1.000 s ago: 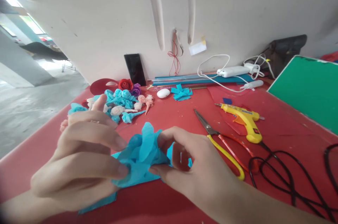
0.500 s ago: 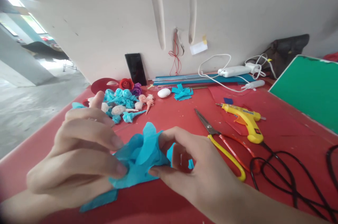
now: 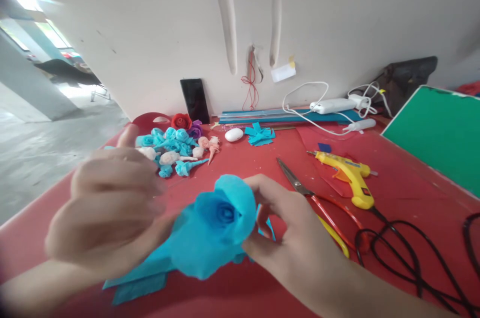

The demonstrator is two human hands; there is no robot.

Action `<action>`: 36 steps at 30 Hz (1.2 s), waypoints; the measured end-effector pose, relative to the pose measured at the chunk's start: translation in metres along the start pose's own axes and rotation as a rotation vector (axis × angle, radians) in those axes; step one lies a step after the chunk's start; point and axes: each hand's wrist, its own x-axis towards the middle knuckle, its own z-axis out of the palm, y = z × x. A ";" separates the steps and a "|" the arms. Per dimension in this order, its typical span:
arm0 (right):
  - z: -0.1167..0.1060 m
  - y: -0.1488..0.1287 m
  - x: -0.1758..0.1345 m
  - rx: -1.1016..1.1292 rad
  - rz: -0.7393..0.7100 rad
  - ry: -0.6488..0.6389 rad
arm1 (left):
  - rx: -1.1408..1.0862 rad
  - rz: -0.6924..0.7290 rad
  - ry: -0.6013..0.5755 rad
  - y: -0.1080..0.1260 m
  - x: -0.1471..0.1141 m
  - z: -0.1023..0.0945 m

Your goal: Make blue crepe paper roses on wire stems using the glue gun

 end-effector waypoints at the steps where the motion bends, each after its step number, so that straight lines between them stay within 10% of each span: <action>1: -0.002 0.002 0.001 0.025 -0.021 0.021 | 0.016 0.034 0.041 -0.001 0.002 0.002; 12: -0.011 0.015 0.001 0.074 -0.218 -0.027 | -0.800 -0.923 -0.280 0.017 0.003 0.016; 36: -0.011 0.023 0.007 -0.043 -0.231 0.011 | -1.262 -1.163 -0.180 0.018 0.004 0.021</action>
